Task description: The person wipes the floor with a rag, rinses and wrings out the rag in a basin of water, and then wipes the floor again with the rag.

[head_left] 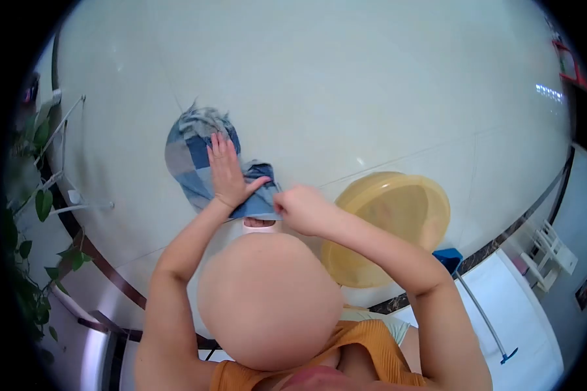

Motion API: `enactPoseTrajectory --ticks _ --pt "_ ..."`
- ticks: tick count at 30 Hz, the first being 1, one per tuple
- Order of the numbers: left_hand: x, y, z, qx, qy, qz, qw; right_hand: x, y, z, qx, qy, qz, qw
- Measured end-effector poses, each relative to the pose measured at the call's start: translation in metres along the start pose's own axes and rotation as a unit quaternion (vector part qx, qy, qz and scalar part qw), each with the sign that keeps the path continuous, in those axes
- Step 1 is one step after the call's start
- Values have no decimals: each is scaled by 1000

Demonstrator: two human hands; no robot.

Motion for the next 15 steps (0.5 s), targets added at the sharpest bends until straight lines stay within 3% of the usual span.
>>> enactPoseTrajectory --ticks 4,6,10,15 --pt "52 64 39 35 33 -25 999 -56 31 -55 -107 -3 121 987" --pt "88 84 52 40 39 -39 998 -72 53 -80 -136 46 153 978" --pt "153 96 64 49 45 -44 997 -73 99 -128 -82 140 221 962" --pt "225 72 72 93 75 -58 991 -26 164 -171 -58 202 217 953"
Point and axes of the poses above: each hand's wrist, its own x-axis towards the middle knuckle, its own z-axis out of the palm, y = z × x, the point moved 4 cm from there along x, towards the middle knuckle, and after that the axes turned 2 degrees about -x, right-handed, at the moved point
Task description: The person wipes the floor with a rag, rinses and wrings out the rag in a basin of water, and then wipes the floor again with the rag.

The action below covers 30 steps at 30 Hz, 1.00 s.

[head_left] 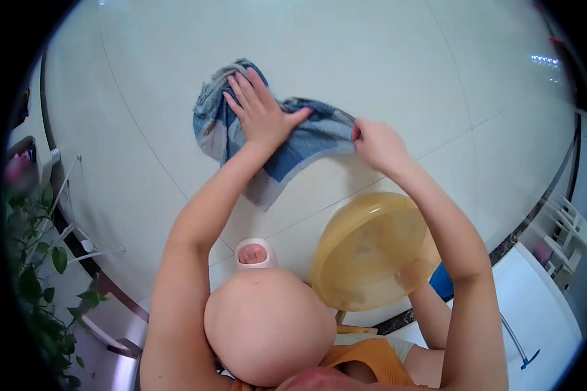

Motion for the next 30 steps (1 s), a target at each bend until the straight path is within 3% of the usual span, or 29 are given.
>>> enactPoseTrajectory --ticks 2,5,9,10,13,16,19,24,30 --pt "28 -10 8 10 12 -15 1000 30 9 13 36 -28 9 999" --pt "78 -17 13 -16 31 47 998 56 15 25 59 41 -36 997" --pt "114 -23 16 -78 -9 156 985 65 3 27 29 34 -6 999" --pt "112 -24 14 -135 -7 156 979 62 2 27 33 26 -6 999" --pt "84 -16 -4 65 33 29 997 47 2 33 28 15 2 999" --pt "77 -6 7 45 -28 18 998 32 9 29 46 1 13 999" --pt "63 32 11 -15 -96 138 986 23 26 32 49 -8 38 998" --pt "83 78 33 -16 -113 91 989 7 69 18 63 3 112 992" --pt "164 151 83 -34 -54 186 980 27 108 -20 98 110 188 971"
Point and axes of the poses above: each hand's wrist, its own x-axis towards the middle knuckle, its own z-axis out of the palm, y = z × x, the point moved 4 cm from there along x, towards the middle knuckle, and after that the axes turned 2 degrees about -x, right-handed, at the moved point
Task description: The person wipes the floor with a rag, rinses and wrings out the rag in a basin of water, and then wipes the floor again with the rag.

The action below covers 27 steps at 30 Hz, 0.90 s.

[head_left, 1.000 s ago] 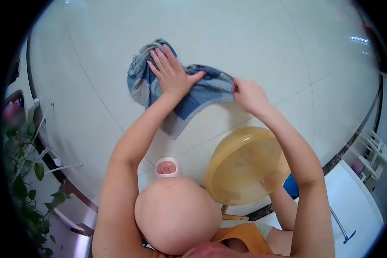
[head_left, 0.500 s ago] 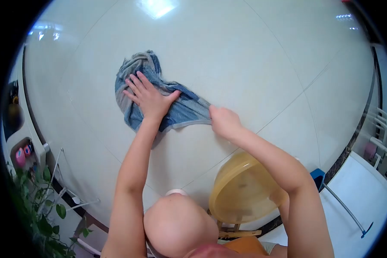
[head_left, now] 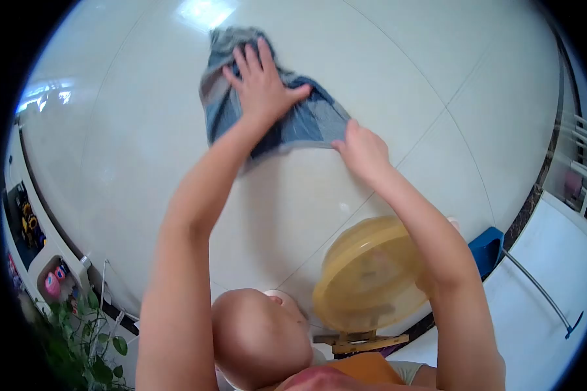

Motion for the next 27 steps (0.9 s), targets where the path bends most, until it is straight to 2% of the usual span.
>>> enactPoseTrajectory --ticks 1,3,5,6,10,13,15,17,19,23,25,27 --pt "18 8 3 -1 -9 37 999 7 3 -2 8 15 2 1000" --pt "47 15 24 -48 -13 167 985 17 5 -9 16 4 0 1000" --pt "65 28 36 -27 -56 266 962 20 4 -6 32 8 0 999" --pt "70 36 44 -72 -36 293 953 23 4 -4 44 23 0 999" --pt "43 87 56 -202 -109 377 898 18 -2 -5 39 30 16 999" --pt "-17 109 48 -269 -190 444 833 -1 -6 28 0 -33 53 998" --pt "-64 105 31 -288 -199 488 800 -41 -28 53 -51 -151 35 987" --pt "-115 83 5 -287 -234 471 801 -81 -62 87 -97 -250 -69 961" --pt "-168 46 -31 -244 -223 490 807 -118 -101 83 -104 -280 -165 940" --pt "-268 -50 -67 -196 -255 357 877 -143 -132 81 -64 -276 -209 936" --pt "-301 -61 -87 -153 -225 322 907 -149 -132 78 -45 -238 -205 948" --pt "-324 -68 -87 -179 -242 200 932 -157 -135 103 -39 -205 -230 951"
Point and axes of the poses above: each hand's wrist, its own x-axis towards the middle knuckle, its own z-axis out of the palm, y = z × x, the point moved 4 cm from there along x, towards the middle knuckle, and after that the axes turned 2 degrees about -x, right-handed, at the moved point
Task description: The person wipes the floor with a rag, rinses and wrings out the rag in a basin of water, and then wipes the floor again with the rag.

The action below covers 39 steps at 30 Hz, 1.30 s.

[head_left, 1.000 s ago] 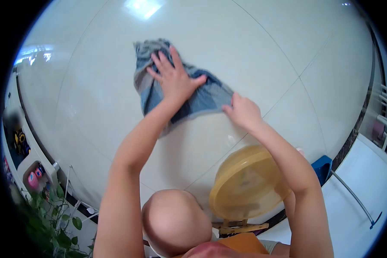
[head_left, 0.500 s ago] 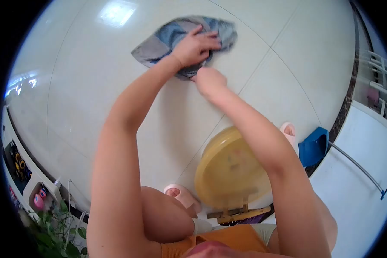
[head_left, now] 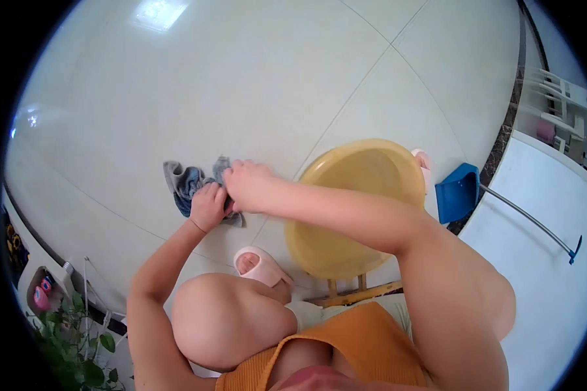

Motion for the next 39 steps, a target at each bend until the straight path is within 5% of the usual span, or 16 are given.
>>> enactPoseTrajectory --ticks 4,8,11,15,17,18,21,23,26,29,33,39 --pt "-1 3 -4 -291 -12 -265 919 -7 -22 28 37 37 -81 995" --pt "-18 25 -55 -562 -44 -334 756 -8 -26 29 147 70 -101 982" --pt "-45 36 -105 -557 -83 -323 760 -11 -47 21 275 -12 -116 954" --pt "-107 -2 -136 -378 -143 -361 840 -1 -76 -7 290 -19 -111 950" --pt "-121 -31 -163 -403 -16 -407 819 31 -84 -13 296 -21 -105 949" --pt "-131 -40 -174 -411 43 -428 804 50 -81 -12 227 50 -116 966" --pt "-146 -64 -156 21 287 -417 862 78 -78 -10 4 262 -153 953" --pt "-132 -57 -126 72 302 -284 907 74 -95 -17 -157 382 -198 889" --pt "-113 -55 -95 119 194 -116 967 107 -79 23 -81 246 -275 926" --pt "-110 -66 -87 110 148 -141 973 115 -81 32 -153 236 -278 919" --pt "-149 -33 -51 91 116 -279 949 94 -89 68 -218 245 -324 887" --pt "-213 37 24 80 241 -479 840 73 -122 138 -207 103 -426 875"
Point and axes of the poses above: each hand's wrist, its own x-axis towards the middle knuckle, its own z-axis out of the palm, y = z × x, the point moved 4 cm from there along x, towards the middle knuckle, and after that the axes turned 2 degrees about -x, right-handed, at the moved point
